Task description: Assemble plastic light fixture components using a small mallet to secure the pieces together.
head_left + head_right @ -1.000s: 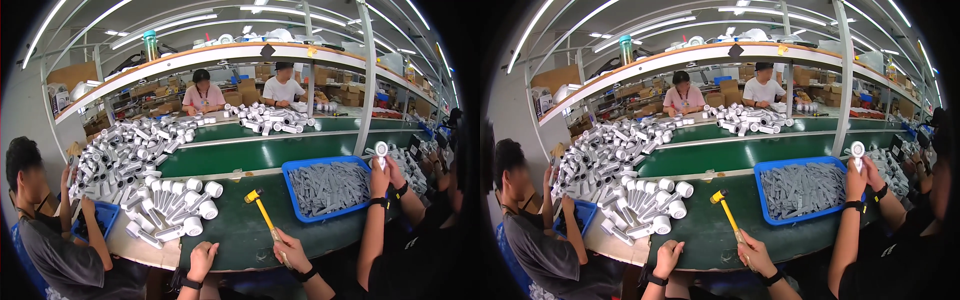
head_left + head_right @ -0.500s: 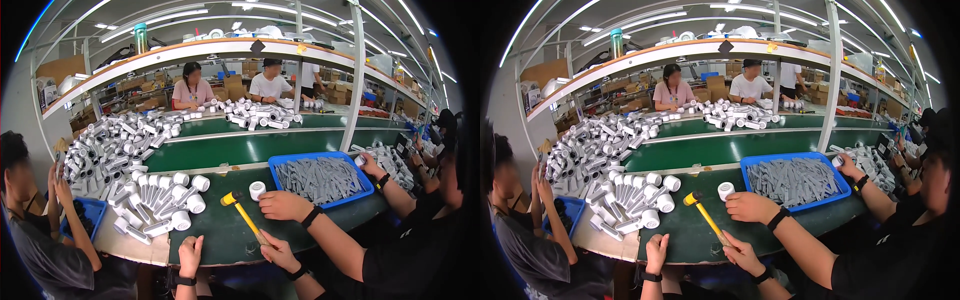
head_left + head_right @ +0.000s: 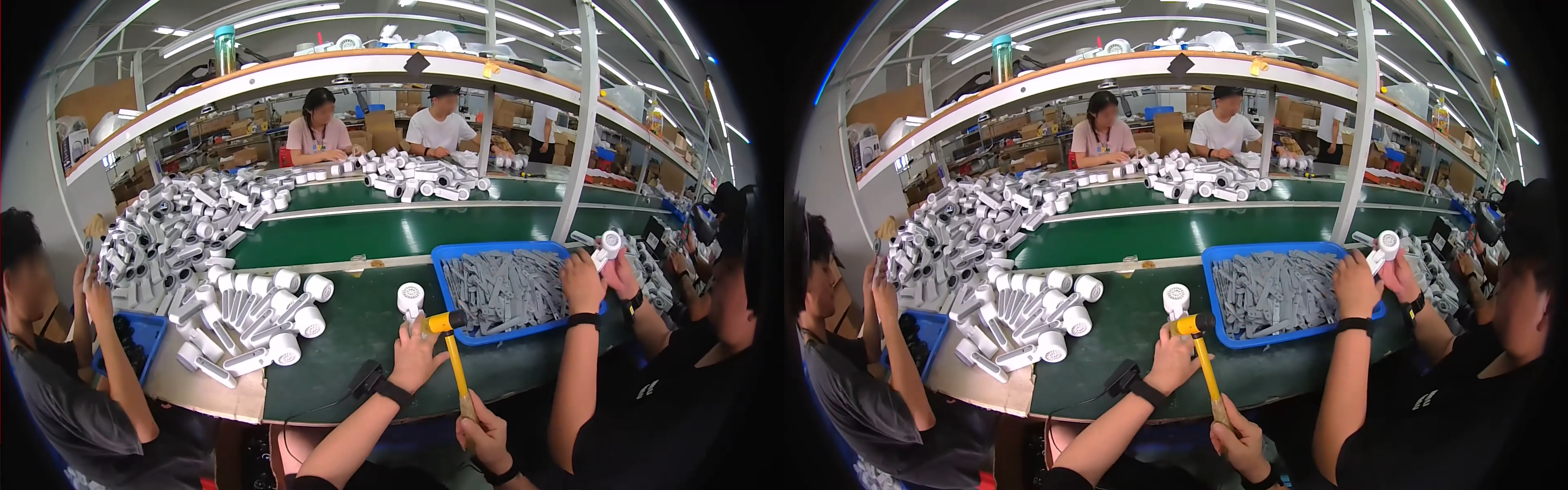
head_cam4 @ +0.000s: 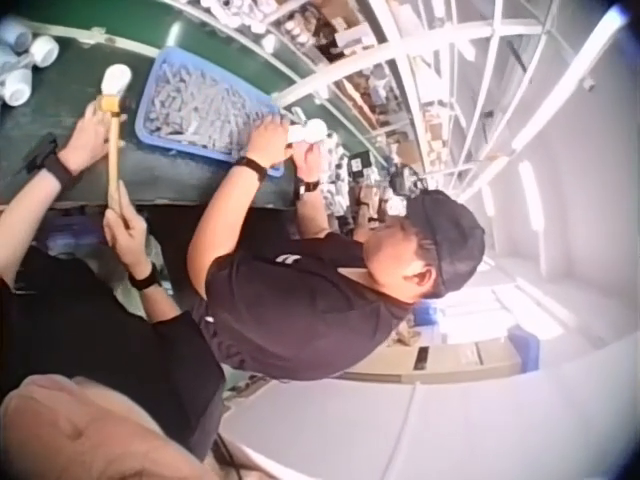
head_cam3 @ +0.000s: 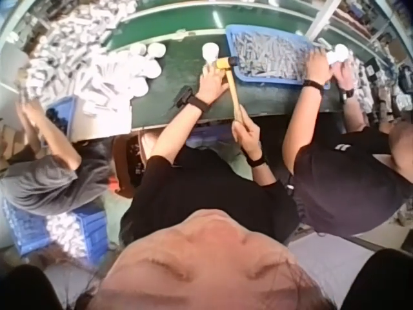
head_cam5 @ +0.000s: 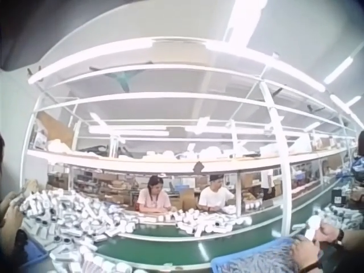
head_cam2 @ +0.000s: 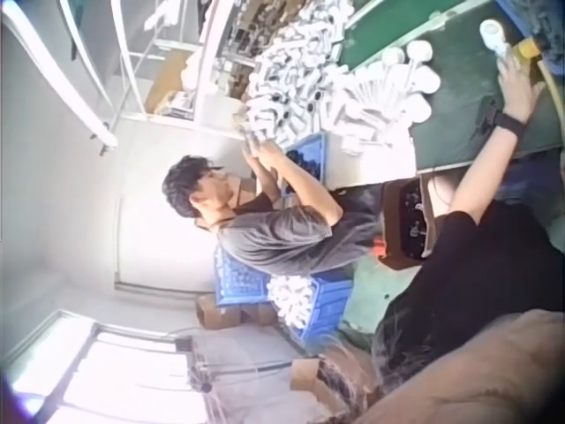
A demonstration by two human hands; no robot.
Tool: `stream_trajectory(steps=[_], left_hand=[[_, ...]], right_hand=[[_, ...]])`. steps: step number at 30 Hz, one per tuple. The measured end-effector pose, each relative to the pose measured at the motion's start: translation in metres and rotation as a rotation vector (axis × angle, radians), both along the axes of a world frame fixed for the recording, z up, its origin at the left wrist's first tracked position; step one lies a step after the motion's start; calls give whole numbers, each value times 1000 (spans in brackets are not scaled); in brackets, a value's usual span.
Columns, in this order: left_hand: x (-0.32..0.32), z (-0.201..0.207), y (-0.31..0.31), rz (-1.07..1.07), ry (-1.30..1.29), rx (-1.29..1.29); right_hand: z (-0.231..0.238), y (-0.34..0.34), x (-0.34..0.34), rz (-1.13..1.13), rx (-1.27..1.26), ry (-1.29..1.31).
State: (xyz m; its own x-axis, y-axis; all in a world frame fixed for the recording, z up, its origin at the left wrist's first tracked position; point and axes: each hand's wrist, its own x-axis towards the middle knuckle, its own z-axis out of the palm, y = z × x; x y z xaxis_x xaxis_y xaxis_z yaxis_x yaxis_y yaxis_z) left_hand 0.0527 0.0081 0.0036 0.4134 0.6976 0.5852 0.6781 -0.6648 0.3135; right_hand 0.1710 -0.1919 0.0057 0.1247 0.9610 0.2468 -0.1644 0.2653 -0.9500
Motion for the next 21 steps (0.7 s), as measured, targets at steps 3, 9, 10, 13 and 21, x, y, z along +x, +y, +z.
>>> stream_trajectory(steps=[3, 9, 10, 13, 21], left_hand=[[0, -13, 7, 37, 10, -25], [-64, -3, -16, -48, -184, -122], [-79, 5, -24, -131, -422, -330], [-129, 12, -48, -27, -530, -449], [-183, 2, -67, 276, -367, -172]], right_hand=[[-5, -4, 4, 3, -9, -24], [-4, 2, 4, 65, -139, -78], [-2, 5, 3, 84, -164, -125], [3, 17, -5, 171, -187, -266], [38, 38, -34, 162, 224, -672]])
